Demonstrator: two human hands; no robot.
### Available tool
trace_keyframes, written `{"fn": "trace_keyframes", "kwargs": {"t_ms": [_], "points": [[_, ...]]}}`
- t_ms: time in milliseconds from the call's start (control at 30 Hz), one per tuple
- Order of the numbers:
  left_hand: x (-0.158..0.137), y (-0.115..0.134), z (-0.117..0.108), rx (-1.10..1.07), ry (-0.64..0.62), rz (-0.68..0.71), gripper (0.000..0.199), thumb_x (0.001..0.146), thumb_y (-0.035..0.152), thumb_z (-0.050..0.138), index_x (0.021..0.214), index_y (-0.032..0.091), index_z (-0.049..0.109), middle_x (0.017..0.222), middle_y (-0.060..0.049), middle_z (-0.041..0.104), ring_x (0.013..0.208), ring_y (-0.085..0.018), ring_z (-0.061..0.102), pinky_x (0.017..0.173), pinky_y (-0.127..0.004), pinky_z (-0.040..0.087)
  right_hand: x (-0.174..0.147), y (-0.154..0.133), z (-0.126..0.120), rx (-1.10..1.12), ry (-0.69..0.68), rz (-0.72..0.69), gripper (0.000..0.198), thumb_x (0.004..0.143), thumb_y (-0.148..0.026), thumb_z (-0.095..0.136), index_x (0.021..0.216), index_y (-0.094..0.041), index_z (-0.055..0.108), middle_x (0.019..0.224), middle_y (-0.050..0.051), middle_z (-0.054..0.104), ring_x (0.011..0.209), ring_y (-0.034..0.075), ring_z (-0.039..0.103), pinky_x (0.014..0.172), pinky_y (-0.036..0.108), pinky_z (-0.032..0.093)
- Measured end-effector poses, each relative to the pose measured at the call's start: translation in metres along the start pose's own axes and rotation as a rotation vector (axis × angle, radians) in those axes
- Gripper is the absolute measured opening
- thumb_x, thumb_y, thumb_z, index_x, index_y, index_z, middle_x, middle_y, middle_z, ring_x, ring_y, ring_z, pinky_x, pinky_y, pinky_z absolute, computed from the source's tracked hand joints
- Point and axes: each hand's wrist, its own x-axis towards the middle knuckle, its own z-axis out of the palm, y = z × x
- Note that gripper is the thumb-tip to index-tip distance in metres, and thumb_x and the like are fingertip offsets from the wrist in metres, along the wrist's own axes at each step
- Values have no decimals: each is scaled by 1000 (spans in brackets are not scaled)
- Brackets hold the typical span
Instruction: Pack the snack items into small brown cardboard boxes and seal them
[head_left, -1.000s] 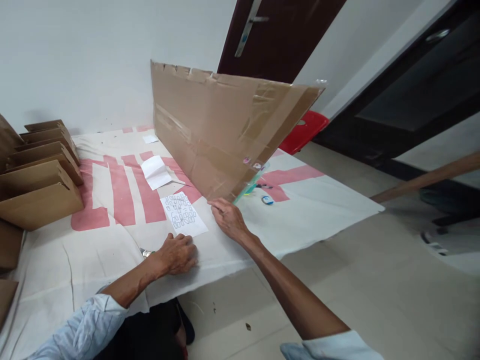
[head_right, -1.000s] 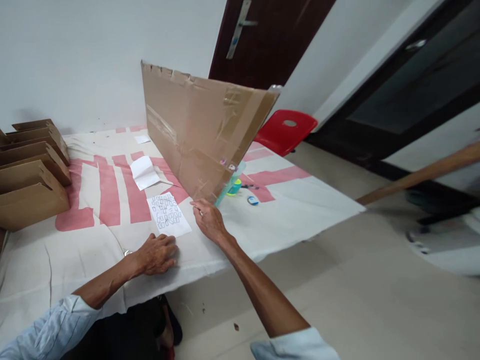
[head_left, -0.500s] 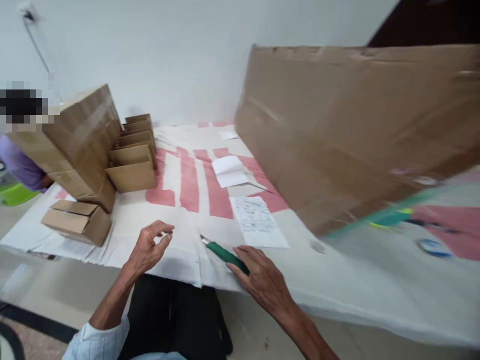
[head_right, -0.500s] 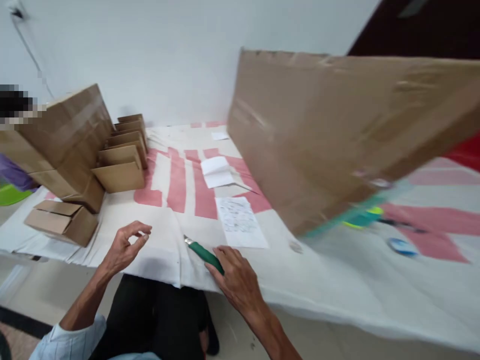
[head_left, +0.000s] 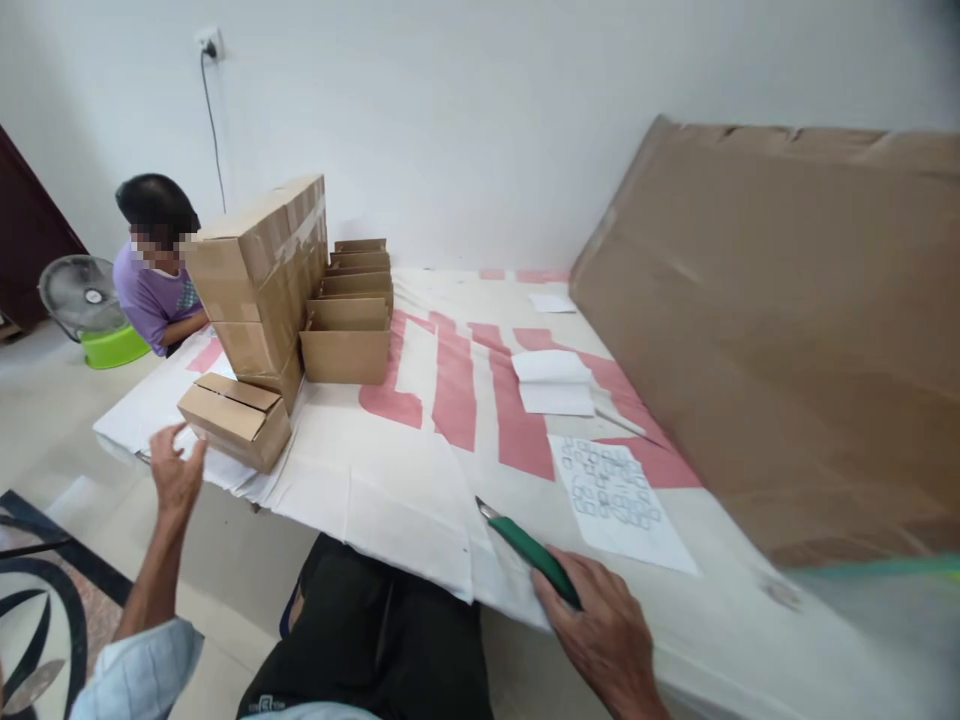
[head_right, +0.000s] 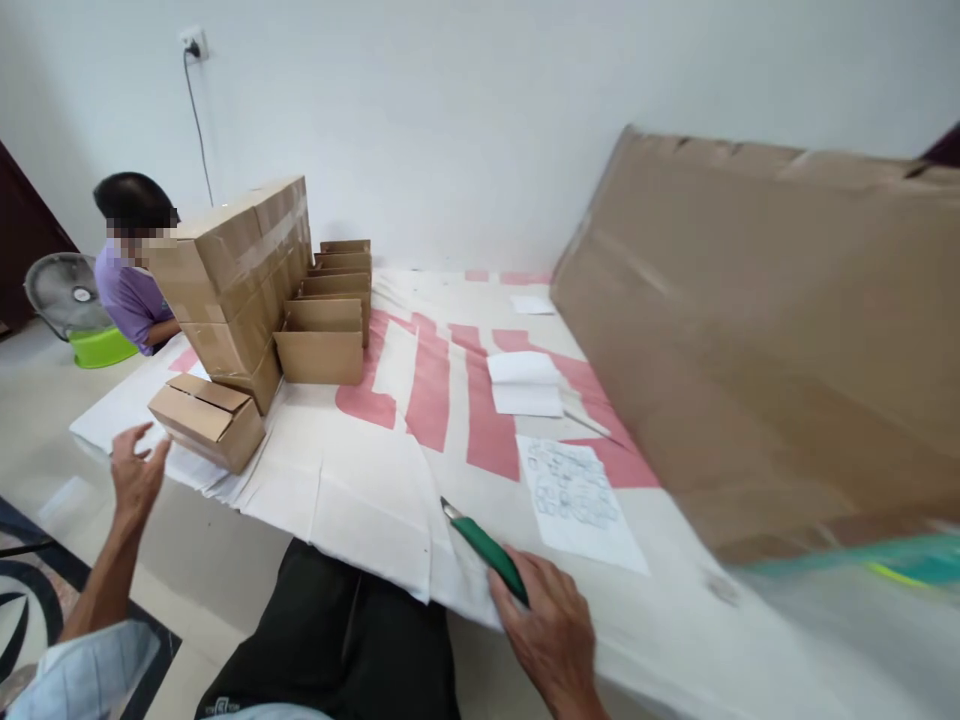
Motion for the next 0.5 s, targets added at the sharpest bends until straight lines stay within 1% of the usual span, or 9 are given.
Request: {"fn": "trace_keyframes", "kwargs": {"t_ms": [67,100,133,200,267,333,367,433,500], "points": [[38,-8,0,-19,45,-140,51,77,46,72,117,16,65,131,-16,61,127,-34,60,102,-49,58,1,-2,0,-25,5,-2,28,101,-40,56,118,-22,69,102,12,73,92,32,67,80,43,52],[54,-10,2,-51,14,-206,53,78,46,74,119,15,64,129,-15,62,126,-33,60,107,-48,54,2,-3,1,-34,7,2,27,101,-40,57,117,-22,69,102,12,73,92,31,67,80,42,52],[69,-12,5,-90,-23,-261,54,79,46,75,121,14,62,125,-13,64,123,-31,61,109,-48,53,2,-3,1,-41,7,12,27,101,-40,57,116,-21,69,102,12,73,92,31,66,80,42,52],[91,-14,11,-121,-115,-311,54,80,47,76,119,13,62,113,-9,65,111,-29,63,105,-47,54,3,-4,1,-53,-1,42,28,101,-40,58,116,-21,70,102,12,73,92,30,66,82,42,51],[103,-13,17,-126,-207,-306,50,79,48,77,113,13,65,101,-4,64,100,-26,62,99,-46,55,4,-5,2,-56,-10,73,28,100,-39,58,116,-20,71,102,11,73,93,29,65,83,41,51],[103,-12,25,-125,-270,-287,50,75,49,78,109,14,68,92,-1,62,90,-23,59,94,-43,55,5,-7,2,-54,-11,99,27,99,-37,59,115,-20,72,102,11,72,94,29,64,83,41,51],[98,-10,29,-127,-289,-277,51,73,50,78,108,14,69,89,0,61,87,-22,58,91,-41,55,6,-8,2,-52,-11,110,27,99,-37,59,114,-20,72,102,11,72,94,29,64,84,41,51],[80,-3,38,-136,-329,-258,58,66,54,80,108,15,70,87,0,62,83,-22,58,84,-39,55,8,-10,2,-49,-11,132,26,98,-36,59,114,-20,72,103,11,72,95,28,63,85,41,51],[52,8,47,-144,-384,-224,65,62,59,81,108,16,71,89,-2,67,85,-25,62,81,-38,56,10,-12,2,-52,-17,153,26,98,-36,59,114,-20,72,104,11,72,96,29,63,86,41,50]]}}
